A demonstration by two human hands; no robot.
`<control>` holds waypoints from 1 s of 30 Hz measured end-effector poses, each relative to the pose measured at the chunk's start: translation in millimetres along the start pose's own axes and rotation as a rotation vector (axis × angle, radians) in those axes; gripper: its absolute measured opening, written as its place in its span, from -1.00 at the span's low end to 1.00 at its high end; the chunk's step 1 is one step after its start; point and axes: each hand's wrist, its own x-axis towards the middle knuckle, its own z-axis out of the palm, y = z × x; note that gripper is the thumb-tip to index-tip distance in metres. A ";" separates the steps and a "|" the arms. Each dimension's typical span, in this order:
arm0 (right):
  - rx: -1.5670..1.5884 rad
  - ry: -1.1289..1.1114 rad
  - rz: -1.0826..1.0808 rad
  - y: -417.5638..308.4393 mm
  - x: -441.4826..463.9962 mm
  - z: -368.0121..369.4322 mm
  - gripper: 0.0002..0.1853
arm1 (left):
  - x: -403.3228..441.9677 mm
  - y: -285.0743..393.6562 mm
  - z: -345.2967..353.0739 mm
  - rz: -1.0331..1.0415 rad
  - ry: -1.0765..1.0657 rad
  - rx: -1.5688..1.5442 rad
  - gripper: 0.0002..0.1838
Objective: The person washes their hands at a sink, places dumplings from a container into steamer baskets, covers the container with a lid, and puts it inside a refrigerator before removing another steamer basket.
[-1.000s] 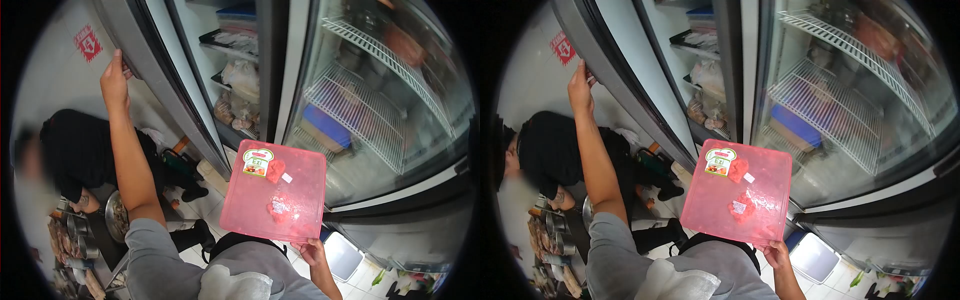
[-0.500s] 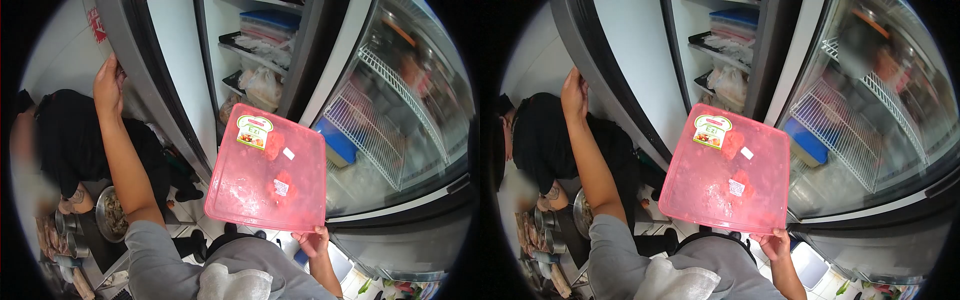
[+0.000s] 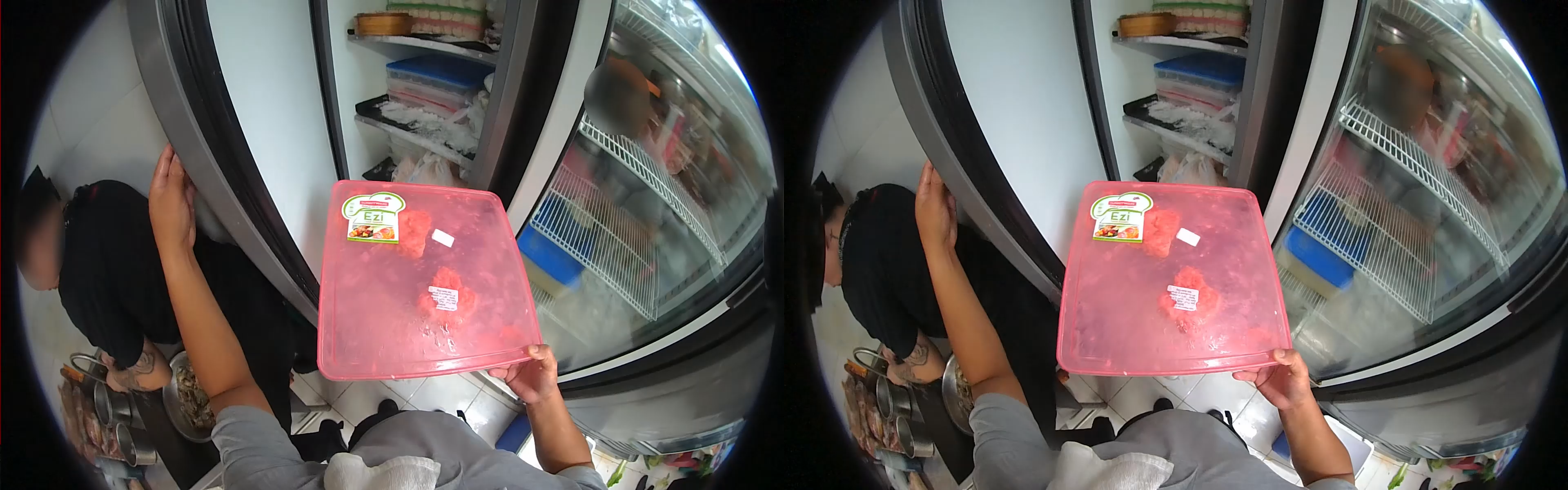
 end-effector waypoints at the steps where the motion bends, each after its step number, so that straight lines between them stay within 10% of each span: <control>1: -0.002 -0.006 -0.010 -2.3 2.8 4.6 -0.36 | 2.1 -3.0 -2.8 0.026 -0.018 -0.039 -0.55; 30: -0.151 -0.211 -0.310 -67.7 99.1 148.3 -0.45 | 23.5 -21.8 -43.7 0.088 -0.193 -0.065 -0.60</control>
